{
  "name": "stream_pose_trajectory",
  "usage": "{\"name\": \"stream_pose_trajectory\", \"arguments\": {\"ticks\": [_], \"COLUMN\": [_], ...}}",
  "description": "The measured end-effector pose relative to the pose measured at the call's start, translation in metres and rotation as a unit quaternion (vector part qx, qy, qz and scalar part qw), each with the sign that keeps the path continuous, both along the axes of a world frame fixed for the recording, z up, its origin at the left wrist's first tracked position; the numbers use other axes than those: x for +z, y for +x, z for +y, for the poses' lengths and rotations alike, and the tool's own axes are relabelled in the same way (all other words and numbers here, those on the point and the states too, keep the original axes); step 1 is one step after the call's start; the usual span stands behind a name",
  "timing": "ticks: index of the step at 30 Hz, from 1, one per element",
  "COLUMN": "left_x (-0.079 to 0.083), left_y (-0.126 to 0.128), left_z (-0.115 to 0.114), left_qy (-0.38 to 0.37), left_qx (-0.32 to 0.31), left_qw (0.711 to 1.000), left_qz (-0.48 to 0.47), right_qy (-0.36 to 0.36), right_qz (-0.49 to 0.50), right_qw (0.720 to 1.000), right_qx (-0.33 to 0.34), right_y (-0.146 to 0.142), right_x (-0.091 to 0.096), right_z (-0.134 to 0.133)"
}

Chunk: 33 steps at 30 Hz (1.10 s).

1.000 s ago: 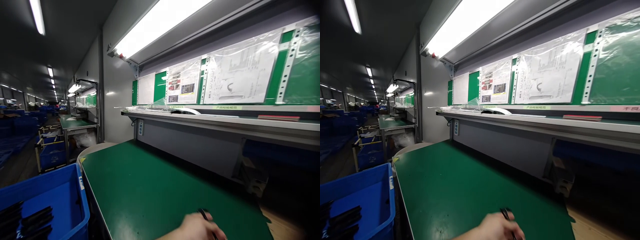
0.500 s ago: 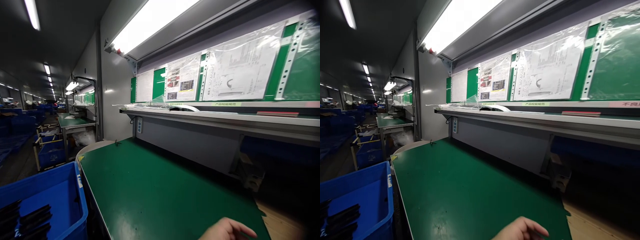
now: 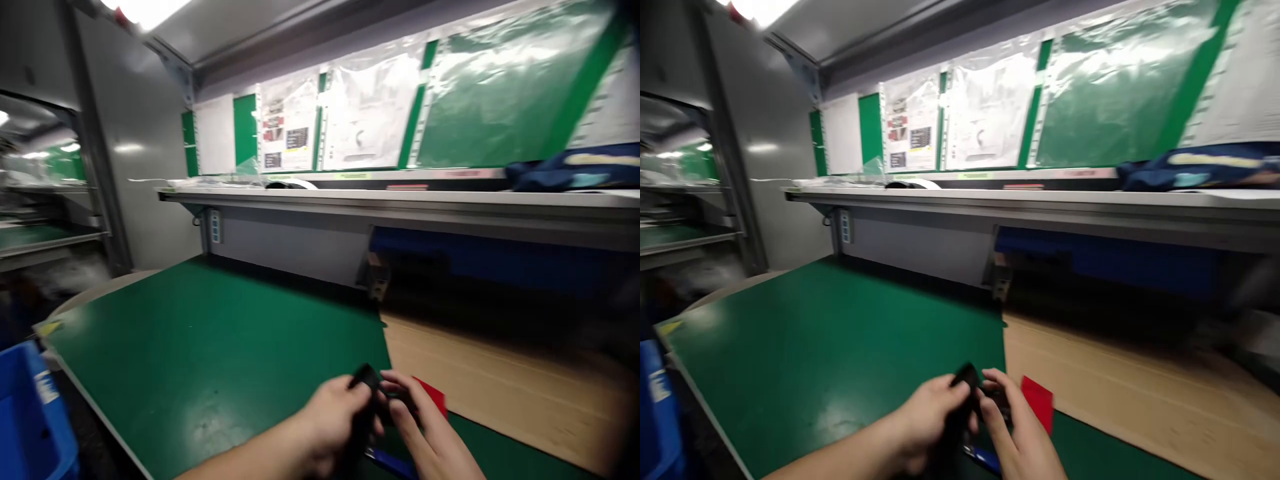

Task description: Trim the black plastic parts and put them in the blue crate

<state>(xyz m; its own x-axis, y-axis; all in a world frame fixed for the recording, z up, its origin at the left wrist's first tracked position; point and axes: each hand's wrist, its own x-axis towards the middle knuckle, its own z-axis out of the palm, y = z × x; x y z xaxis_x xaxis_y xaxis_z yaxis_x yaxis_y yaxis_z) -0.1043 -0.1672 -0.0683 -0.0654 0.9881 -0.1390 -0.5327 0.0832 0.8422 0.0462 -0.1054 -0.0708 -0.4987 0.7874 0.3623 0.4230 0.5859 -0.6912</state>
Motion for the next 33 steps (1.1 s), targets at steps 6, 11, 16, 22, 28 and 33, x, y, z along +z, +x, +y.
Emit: {"name": "stream_pose_trajectory", "arguments": {"ticks": [6,11,16,22,28,33], "left_x": [0.005,0.015,0.023,0.011,0.017,0.023], "left_y": [-0.016,-0.018,-0.015,0.001,0.003,0.002], "left_z": [0.004,0.0,-0.006,-0.01,-0.017,-0.019], "left_qy": [-0.064,-0.04,-0.016,-0.02,-0.056,-0.058], "left_qx": [0.044,0.018,-0.027,-0.191,-0.254,-0.288], "left_qw": [0.996,0.995,0.997,0.97,0.935,0.918], "left_qz": [-0.048,-0.094,-0.067,0.149,0.241,0.265], "right_qy": [-0.006,0.014,-0.097,-0.053,0.108,0.221], "right_qz": [-0.232,-0.273,-0.136,-0.032,-0.108,-0.185], "right_qw": [0.969,0.956,0.984,0.995,0.981,0.954], "right_qx": [0.078,0.108,0.065,0.072,0.122,0.078], "right_y": [0.027,0.037,0.059,0.057,0.056,0.058], "right_x": [0.027,0.013,0.016,0.018,0.013,0.016], "right_z": [-0.006,-0.005,0.014,0.001,-0.007,-0.009]}}
